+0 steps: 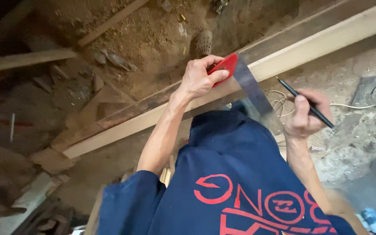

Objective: The person uses a metal ruler and a red square to measure and mark a long wooden plank with a black pen. They repeatedly reposition the ruler along the plank and draw straight lines at measured intervals.

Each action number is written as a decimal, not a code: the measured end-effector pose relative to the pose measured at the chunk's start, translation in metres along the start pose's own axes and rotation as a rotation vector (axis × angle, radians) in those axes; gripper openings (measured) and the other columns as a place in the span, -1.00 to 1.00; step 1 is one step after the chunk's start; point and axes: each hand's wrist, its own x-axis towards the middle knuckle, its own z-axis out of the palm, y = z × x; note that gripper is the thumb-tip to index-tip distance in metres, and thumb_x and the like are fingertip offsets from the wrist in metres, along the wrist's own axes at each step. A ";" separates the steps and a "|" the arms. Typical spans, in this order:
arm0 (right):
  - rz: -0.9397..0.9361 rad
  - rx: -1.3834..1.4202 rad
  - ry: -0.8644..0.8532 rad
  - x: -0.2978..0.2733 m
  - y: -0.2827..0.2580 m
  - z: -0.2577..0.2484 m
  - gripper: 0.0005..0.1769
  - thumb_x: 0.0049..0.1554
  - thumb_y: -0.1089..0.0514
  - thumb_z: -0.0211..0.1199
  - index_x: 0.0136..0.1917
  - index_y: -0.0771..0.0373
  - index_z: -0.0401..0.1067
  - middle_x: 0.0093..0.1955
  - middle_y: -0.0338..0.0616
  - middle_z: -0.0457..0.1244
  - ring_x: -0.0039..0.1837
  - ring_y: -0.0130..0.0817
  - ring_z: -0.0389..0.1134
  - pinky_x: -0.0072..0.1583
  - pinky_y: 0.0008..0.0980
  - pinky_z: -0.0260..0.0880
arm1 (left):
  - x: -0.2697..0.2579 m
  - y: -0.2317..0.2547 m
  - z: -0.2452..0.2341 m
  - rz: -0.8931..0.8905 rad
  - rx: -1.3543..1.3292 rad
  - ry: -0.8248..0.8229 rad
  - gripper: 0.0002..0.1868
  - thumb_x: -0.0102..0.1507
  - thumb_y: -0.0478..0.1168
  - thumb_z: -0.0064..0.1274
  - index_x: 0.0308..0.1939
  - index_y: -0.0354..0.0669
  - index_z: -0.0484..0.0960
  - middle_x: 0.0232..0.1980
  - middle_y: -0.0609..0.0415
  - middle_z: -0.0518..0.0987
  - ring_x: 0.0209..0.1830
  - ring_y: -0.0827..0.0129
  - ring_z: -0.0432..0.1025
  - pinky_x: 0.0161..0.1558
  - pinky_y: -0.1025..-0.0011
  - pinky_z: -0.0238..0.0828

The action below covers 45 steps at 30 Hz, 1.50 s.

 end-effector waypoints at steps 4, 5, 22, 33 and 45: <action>-0.001 -0.027 0.029 -0.010 0.008 -0.012 -0.80 0.34 0.28 0.19 0.10 0.53 0.36 0.02 0.10 0.28 -0.13 -0.17 0.41 -0.03 -0.29 0.59 | 0.003 -0.006 -0.008 0.024 -0.006 -0.023 -0.56 0.18 -0.05 0.31 0.08 -0.13 0.70 -0.12 -0.01 0.76 -0.16 0.38 0.66 -0.05 0.41 0.56; 0.001 -0.022 0.041 -0.013 0.011 -0.014 -0.78 0.35 0.27 0.20 0.10 0.55 0.35 0.01 0.11 0.28 -0.13 -0.16 0.40 -0.01 -0.28 0.57 | 0.004 -0.007 -0.010 0.025 -0.009 -0.032 -0.57 0.18 -0.05 0.31 0.08 -0.13 0.70 -0.12 -0.01 0.77 -0.17 0.38 0.67 -0.05 0.41 0.56; 0.010 -0.049 -0.053 -0.034 0.012 0.024 -0.76 0.40 0.24 0.22 0.14 0.53 0.34 0.03 0.05 0.22 -0.12 -0.18 0.36 0.00 -0.26 0.60 | -0.012 -0.027 -0.078 0.008 -0.023 -0.003 -0.63 0.21 -0.13 0.32 0.07 -0.15 0.69 -0.12 0.06 0.77 -0.18 0.47 0.63 -0.06 0.42 0.56; -0.037 -0.077 -0.187 -0.034 -0.001 0.032 -0.74 0.33 0.22 0.20 0.13 0.52 0.34 0.04 0.08 0.26 -0.08 -0.17 0.43 -0.02 -0.26 0.61 | -0.059 -0.045 -0.072 0.042 -0.004 0.090 -0.62 0.20 -0.11 0.32 0.05 -0.18 0.69 -0.14 0.04 0.76 -0.18 0.44 0.65 -0.06 0.43 0.56; -0.146 -0.090 -0.306 -0.066 -0.015 0.029 -0.86 0.37 0.28 0.22 0.12 0.45 0.41 0.04 0.08 0.31 -0.02 -0.25 0.43 0.07 -0.35 0.53 | -0.107 -0.071 -0.083 0.022 0.017 0.181 -0.64 0.21 -0.18 0.33 0.05 -0.19 0.70 -0.14 0.08 0.76 -0.20 0.51 0.61 -0.09 0.46 0.57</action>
